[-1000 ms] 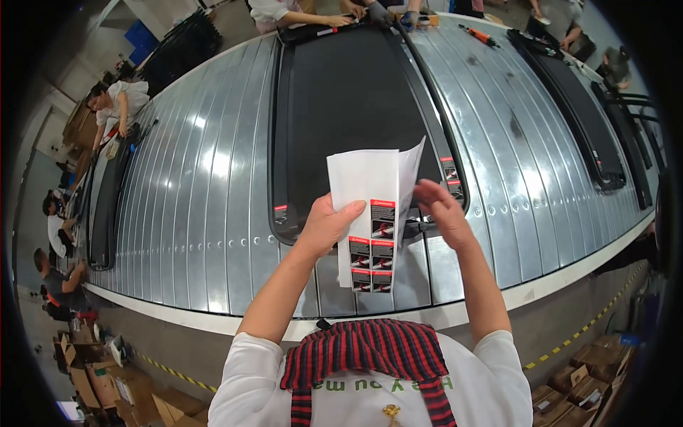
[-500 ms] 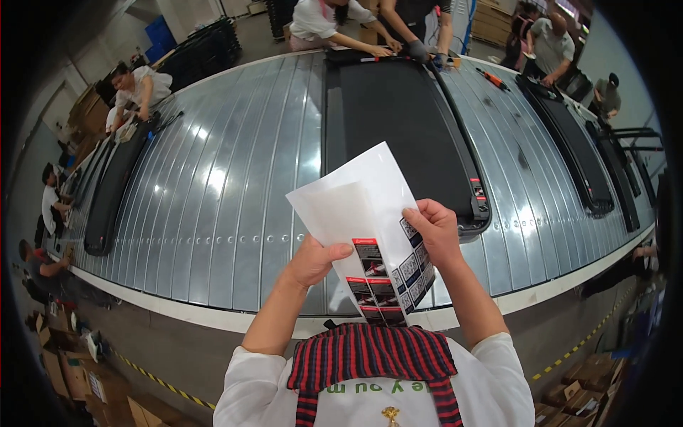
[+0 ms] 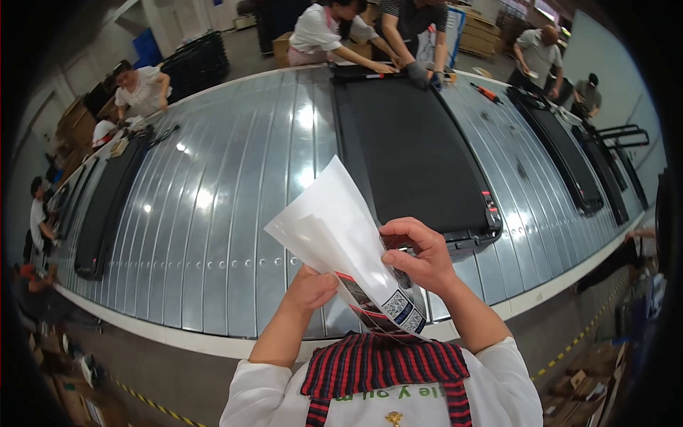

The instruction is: Applying informational and warning labels to treadmills on an assembly line.

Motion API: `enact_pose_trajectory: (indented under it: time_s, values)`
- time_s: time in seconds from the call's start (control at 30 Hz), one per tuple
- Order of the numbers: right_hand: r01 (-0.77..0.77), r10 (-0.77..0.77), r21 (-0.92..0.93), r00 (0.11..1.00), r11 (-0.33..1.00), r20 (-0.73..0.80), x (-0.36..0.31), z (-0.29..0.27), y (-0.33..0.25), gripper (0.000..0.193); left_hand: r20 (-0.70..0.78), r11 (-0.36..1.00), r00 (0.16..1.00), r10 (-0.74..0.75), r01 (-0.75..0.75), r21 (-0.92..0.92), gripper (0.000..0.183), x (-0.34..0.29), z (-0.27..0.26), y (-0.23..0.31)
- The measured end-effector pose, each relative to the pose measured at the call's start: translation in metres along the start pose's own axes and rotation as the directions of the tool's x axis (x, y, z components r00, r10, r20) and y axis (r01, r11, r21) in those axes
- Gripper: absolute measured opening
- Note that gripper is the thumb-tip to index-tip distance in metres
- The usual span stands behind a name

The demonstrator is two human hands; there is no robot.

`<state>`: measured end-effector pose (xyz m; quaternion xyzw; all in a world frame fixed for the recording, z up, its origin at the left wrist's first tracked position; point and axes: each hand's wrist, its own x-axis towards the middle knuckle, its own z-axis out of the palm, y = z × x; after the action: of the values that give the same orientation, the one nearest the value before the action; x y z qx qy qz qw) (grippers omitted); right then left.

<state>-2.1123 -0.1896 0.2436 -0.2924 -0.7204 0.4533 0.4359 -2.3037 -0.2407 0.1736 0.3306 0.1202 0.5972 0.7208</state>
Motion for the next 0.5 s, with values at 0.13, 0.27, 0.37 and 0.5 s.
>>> enact_pose_trajectory:
  time_s: [0.13, 0.27, 0.37, 0.5]
  values:
    - [-0.046, 0.046, 0.012, 0.998, 0.999, -0.044, -0.004, 0.0, -0.003, 0.027, 0.129, 0.998, 0.991, -0.035, 0.042, -0.047, 0.057, 0.014, 0.002, 0.003]
    - [-0.106, 0.109, 0.032, 0.989, 0.994, -0.099, -0.009, -0.003, 0.001, 0.026, 0.1, 0.996, 0.991, -0.087, 0.088, -0.01, 0.054, 0.017, -0.004, -0.001]
    - [-0.12, 0.115, -0.044, 0.987, 0.992, -0.117, -0.012, -0.005, 0.0, 0.026, 0.085, 1.0, 0.996, -0.029, 0.029, 0.003, 0.053, 0.01, 0.003, 0.002]
    - [-0.205, 0.198, 0.163, 0.978, 0.965, 0.058, -0.014, 0.001, -0.004, 0.025, 0.074, 0.998, 0.996, -0.049, 0.046, 0.037, 0.056, -0.004, 0.013, 0.013]
